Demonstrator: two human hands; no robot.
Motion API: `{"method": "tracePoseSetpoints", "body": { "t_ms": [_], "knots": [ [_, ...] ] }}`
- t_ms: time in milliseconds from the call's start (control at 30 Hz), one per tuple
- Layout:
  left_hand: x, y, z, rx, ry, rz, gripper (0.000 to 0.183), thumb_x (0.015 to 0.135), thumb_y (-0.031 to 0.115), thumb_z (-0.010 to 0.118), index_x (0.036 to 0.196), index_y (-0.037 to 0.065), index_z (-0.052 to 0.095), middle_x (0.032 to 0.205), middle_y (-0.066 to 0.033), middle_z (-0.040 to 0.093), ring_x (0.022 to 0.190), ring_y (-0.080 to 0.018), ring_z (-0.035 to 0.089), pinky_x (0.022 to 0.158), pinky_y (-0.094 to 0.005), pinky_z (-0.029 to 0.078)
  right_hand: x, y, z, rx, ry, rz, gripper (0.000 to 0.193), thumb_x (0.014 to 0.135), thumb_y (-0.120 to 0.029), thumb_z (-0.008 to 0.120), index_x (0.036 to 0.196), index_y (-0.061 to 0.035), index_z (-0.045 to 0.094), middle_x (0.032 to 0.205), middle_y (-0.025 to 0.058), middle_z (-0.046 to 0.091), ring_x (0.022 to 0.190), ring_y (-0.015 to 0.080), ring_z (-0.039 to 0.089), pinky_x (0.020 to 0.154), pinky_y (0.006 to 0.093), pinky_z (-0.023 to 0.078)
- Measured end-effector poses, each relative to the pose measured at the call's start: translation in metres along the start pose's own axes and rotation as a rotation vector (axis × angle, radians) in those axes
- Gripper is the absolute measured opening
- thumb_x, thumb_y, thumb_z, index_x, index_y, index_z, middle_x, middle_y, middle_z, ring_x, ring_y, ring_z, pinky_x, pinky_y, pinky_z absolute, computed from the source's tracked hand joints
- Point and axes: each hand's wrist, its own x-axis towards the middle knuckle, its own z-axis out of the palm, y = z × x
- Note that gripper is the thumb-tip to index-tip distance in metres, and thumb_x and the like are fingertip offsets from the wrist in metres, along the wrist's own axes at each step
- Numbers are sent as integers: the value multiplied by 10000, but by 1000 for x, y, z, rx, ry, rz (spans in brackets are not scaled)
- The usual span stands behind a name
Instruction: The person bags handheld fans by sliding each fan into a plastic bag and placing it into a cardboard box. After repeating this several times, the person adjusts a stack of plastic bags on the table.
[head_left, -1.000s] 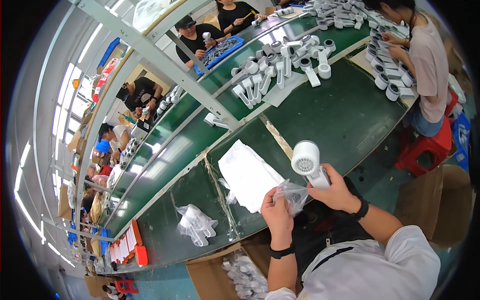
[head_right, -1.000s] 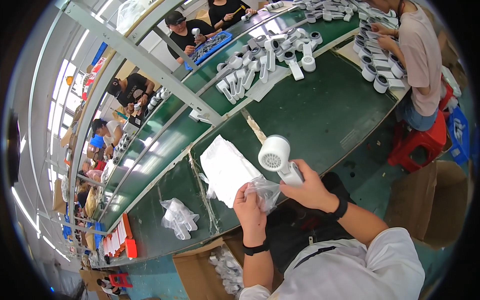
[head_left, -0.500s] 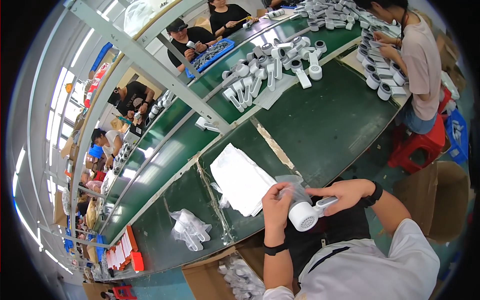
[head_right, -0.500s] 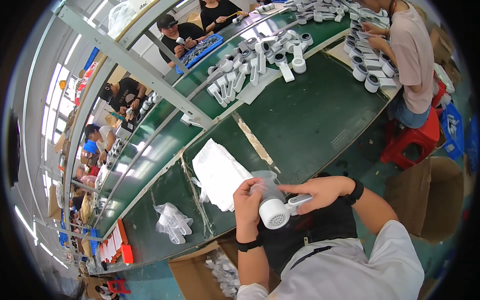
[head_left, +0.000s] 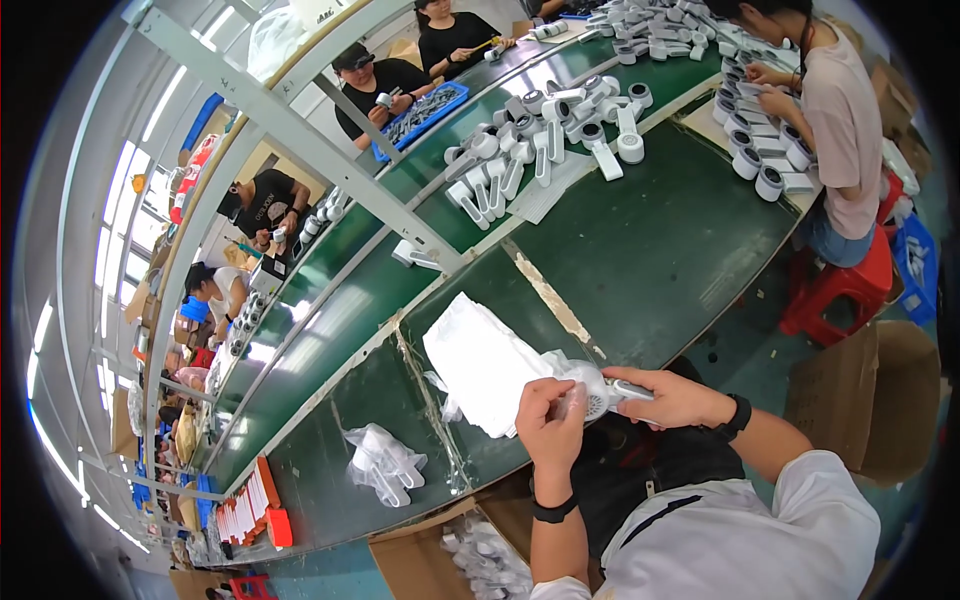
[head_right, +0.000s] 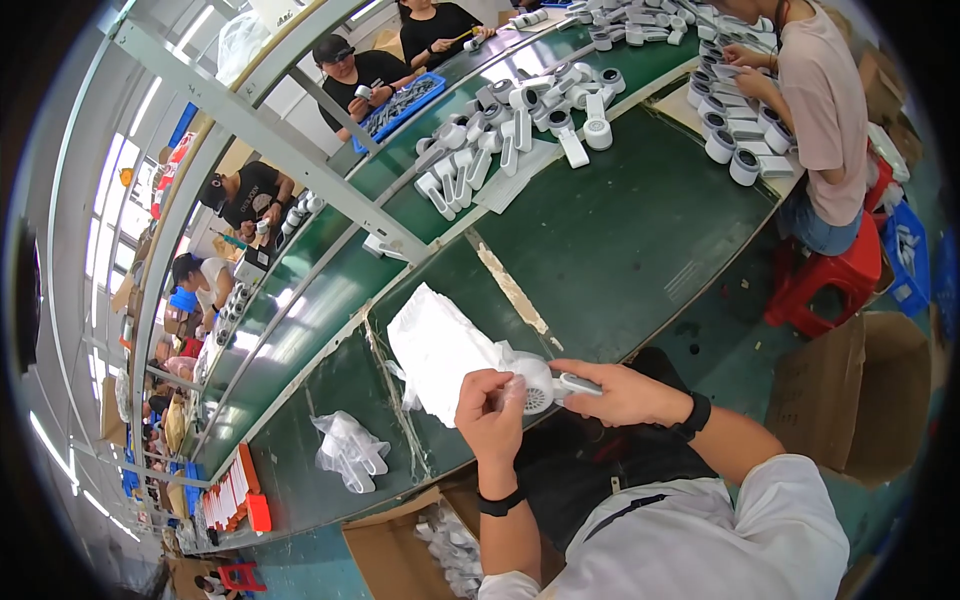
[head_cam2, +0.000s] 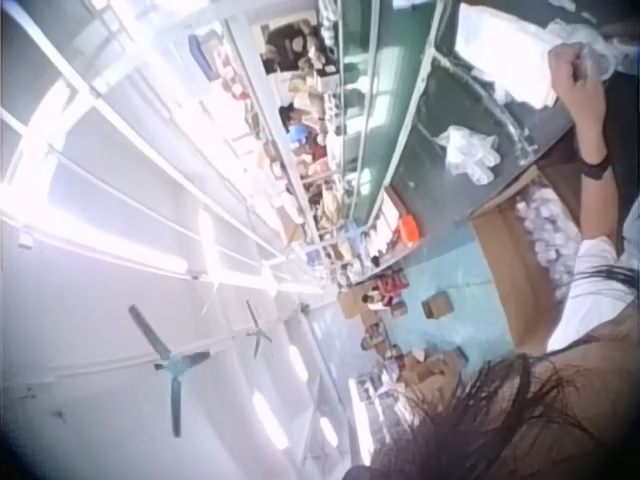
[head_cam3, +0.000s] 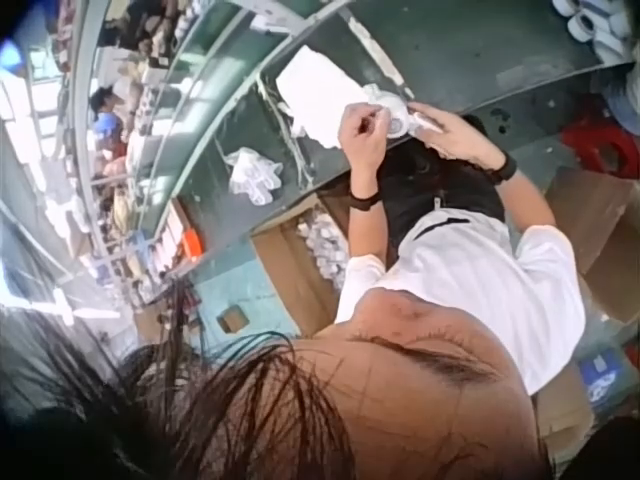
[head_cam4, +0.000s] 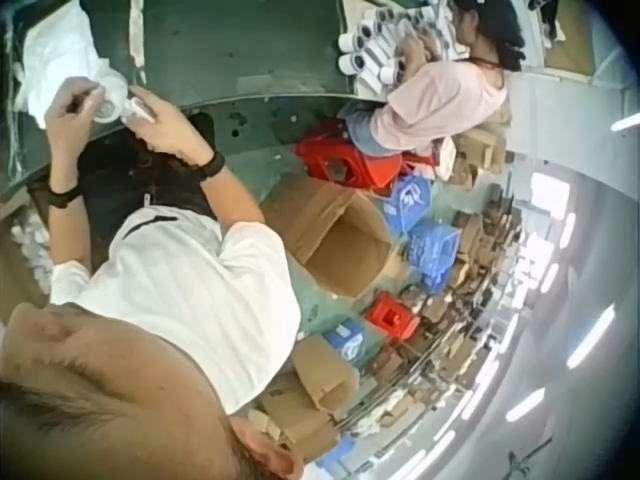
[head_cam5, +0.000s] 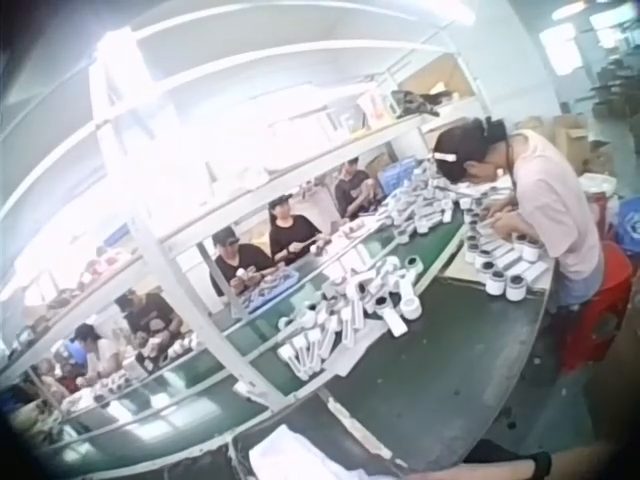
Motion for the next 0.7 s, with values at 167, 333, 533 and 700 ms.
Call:
{"method": "tracePoseSetpoints", "body": {
  "t_ms": [167, 333, 533, 700],
  "knots": [
    [2, 3, -2, 194, -86, 248, 247, 733, -48, 712, 961, 37, 670, 944, -46, 576, 731, -132, 522, 652, -251, 440, 3, 5, -1, 276, -26, 70, 619, 938, -182, 576, 1486, -93, 302, 801, 26, 585, 616, 69, 535, 525, 221, 445],
    [0, 7, 0, 222, -77, 212, 282, 746, -32, 706, 1014, 46, 669, 998, -66, 568, 707, -142, 512, 654, -259, 449, 5, 10, 1, 399, -70, 44, 676, 950, -186, 567, 1516, -110, 205, 814, 37, 590, 578, 85, 536, 510, 231, 454],
    [4, 16, -7, 204, -205, 139, 291, 795, -7, 694, 1079, 50, 667, 1077, -83, 544, 688, -136, 511, 648, -252, 450, 14, 22, -6, 557, -203, 119, 706, 961, -206, 557, 1530, -141, 144, 812, 49, 591, 568, 111, 551, 482, 250, 451],
    [-1, 13, -7, 332, -180, 221, 257, 802, -33, 669, 1037, 70, 689, 1073, -98, 546, 714, -164, 535, 655, -272, 465, 19, 17, 5, 601, -144, 127, 662, 966, -215, 545, 1518, -145, 187, 821, 55, 590, 568, 121, 562, 465, 256, 458]
  ]
}}
